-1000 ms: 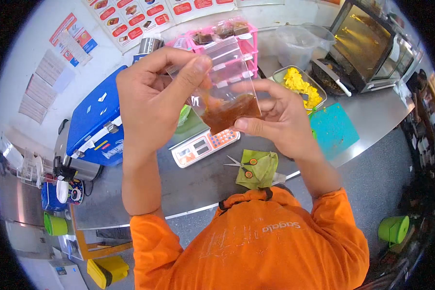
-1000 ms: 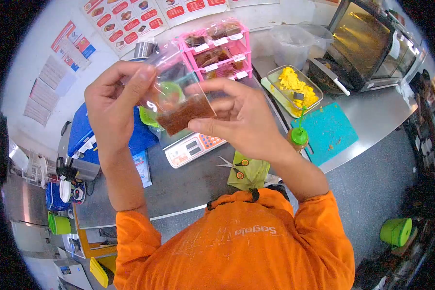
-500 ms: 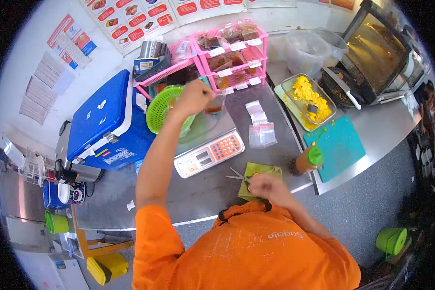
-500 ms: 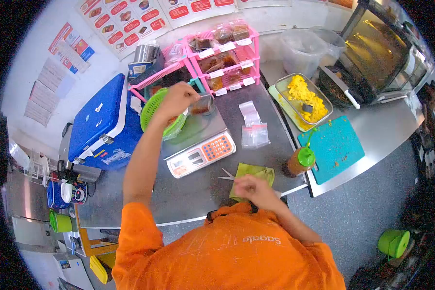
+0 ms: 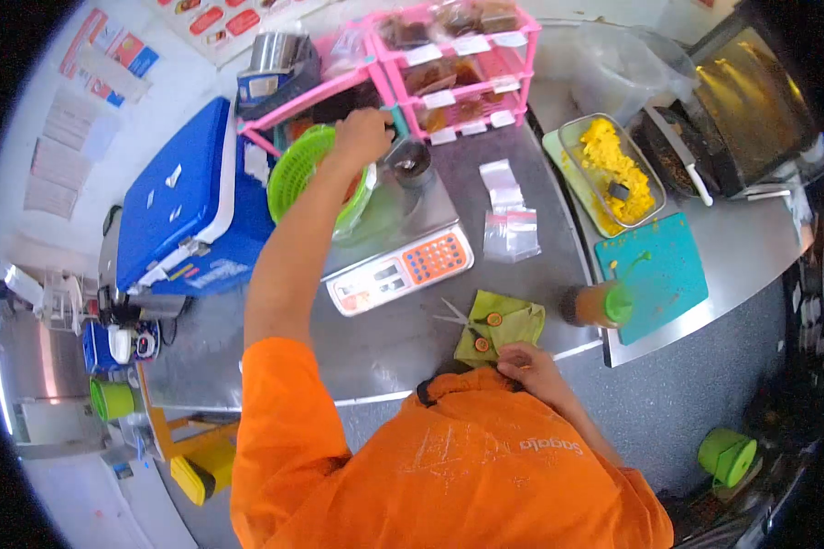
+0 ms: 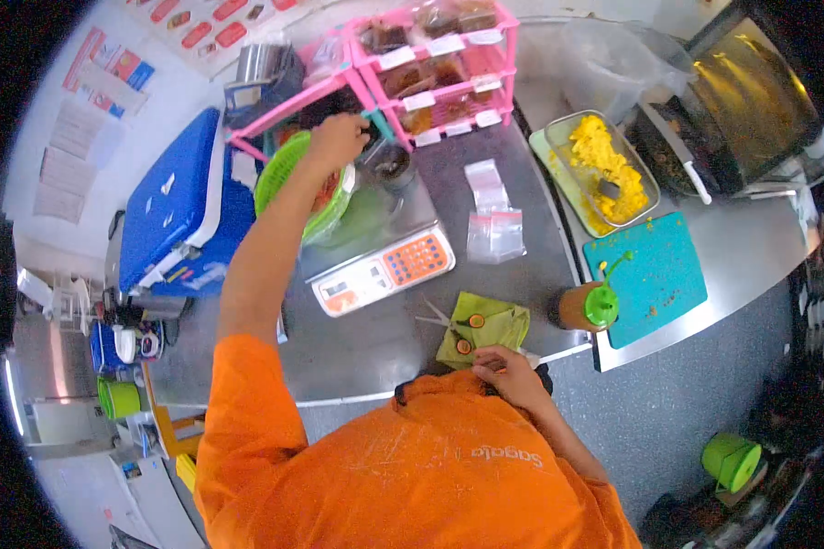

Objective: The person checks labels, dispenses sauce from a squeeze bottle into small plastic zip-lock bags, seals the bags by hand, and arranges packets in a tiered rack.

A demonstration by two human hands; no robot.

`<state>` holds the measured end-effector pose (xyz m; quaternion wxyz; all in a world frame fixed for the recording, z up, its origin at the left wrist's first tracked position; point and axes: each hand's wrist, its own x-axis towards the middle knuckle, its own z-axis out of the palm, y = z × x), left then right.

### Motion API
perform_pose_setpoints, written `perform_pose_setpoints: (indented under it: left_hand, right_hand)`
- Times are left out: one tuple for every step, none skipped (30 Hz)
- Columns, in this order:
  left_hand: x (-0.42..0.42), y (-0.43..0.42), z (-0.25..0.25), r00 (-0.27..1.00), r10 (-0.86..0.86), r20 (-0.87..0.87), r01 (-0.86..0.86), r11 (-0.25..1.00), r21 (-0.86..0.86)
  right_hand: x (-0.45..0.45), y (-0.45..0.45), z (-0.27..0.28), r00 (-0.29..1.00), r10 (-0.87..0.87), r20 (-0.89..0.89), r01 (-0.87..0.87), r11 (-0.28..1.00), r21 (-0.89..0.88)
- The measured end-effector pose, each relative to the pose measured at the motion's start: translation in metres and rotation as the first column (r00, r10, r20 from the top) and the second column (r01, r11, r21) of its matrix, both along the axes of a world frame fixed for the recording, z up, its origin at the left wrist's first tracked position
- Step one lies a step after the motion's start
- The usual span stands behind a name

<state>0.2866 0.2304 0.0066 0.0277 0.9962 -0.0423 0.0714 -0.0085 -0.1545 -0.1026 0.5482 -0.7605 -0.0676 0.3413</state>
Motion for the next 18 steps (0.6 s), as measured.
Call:
perform_pose_setpoints:
  left_hand:
    - [0.000, 0.004, 0.001, 1.000, 0.014, -0.024, -0.015, 0.999, -0.046]
    - [0.001, 0.005, 0.002, 0.997, 0.042, -0.058, -0.041, 0.999, 0.020]
    - [-0.003, 0.003, 0.002, 0.997, 0.054, -0.063, -0.049, 0.996, 0.079]
    - [-0.004, 0.001, 0.001, 0.996, 0.062, -0.063, -0.053, 0.989, 0.140]
    - [-0.006, -0.003, 0.000, 0.995, 0.070, -0.069, -0.059, 0.988, 0.141]
    - [-0.007, -0.008, -0.003, 0.994, 0.072, -0.079, -0.052, 0.974, 0.222]
    - [-0.008, -0.012, -0.006, 0.993, 0.073, -0.091, -0.043, 0.953, 0.300]
    - [-0.008, -0.014, -0.013, 0.992, 0.077, -0.097, -0.045, 0.953, 0.300]
    - [-0.005, -0.014, -0.026, 0.998, 0.036, -0.058, -0.017, 0.950, 0.312]
    - [-0.004, -0.015, -0.033, 1.000, -0.005, -0.016, 0.010, 0.946, 0.325]
    - [-0.004, -0.017, -0.041, 0.999, -0.028, 0.016, 0.021, 0.946, 0.323]
    - [0.000, -0.018, -0.050, 1.000, -0.025, 0.017, 0.018, 0.946, 0.324]
    - [0.005, -0.018, -0.061, 0.999, -0.035, 0.024, 0.025, 0.948, 0.317]
    - [0.011, -0.016, -0.068, 0.998, -0.049, 0.036, 0.036, 0.949, 0.313]
    - [0.014, -0.017, -0.069, 0.997, -0.057, 0.046, 0.041, 0.952, 0.304]
    - [0.014, -0.021, -0.063, 0.996, -0.070, 0.062, 0.049, 0.954, 0.294]
    - [0.014, -0.025, -0.052, 0.996, -0.080, 0.048, 0.062, 0.953, 0.297]
    - [0.015, -0.028, -0.040, 0.995, -0.092, 0.032, 0.078, 0.951, 0.298]
  right_hand:
    - [0.002, 0.001, 0.003, 1.000, -0.017, -0.002, 0.017, 1.000, -0.004]
    - [0.003, 0.003, 0.003, 0.999, -0.035, -0.001, 0.035, 0.999, -0.007]
    - [0.005, 0.004, 0.001, 0.999, -0.028, -0.016, 0.028, 1.000, -0.014]
    - [0.007, 0.004, -0.001, 1.000, -0.018, -0.024, 0.018, 1.000, -0.015]
    - [0.009, 0.005, -0.002, 0.999, -0.027, -0.021, 0.027, 1.000, -0.002]
    - [0.010, 0.006, -0.003, 0.999, -0.037, -0.019, 0.038, 0.999, 0.011]
    - [0.011, 0.007, -0.003, 0.999, -0.033, -0.025, 0.033, 0.999, 0.011]
    - [0.012, 0.007, -0.003, 0.999, -0.030, -0.025, 0.030, 1.000, -0.001]
    - [0.013, 0.007, -0.003, 0.999, -0.027, -0.022, 0.027, 1.000, -0.014]
    - [0.013, 0.006, -0.006, 0.999, -0.024, -0.024, 0.023, 1.000, -0.015]
    - [0.011, 0.003, -0.013, 0.999, -0.036, -0.016, 0.036, 0.999, 0.000]
    - [0.010, 0.000, -0.017, 0.999, -0.049, -0.005, 0.049, 0.999, 0.017]
    - [0.008, -0.003, -0.017, 0.999, -0.047, -0.004, 0.047, 0.999, 0.021]
    - [0.007, -0.007, -0.016, 0.998, -0.055, -0.024, 0.056, 0.998, 0.026]
    - [0.012, -0.009, -0.015, 0.997, -0.069, -0.028, 0.070, 0.997, 0.036]
    - [0.016, -0.011, -0.012, 0.996, -0.084, 0.001, 0.083, 0.995, 0.046]
    - [0.019, -0.014, -0.007, 0.998, -0.064, 0.012, 0.064, 0.998, -0.010]
    - [0.021, -0.019, -0.001, 0.999, -0.048, 0.018, 0.049, 0.997, -0.068]
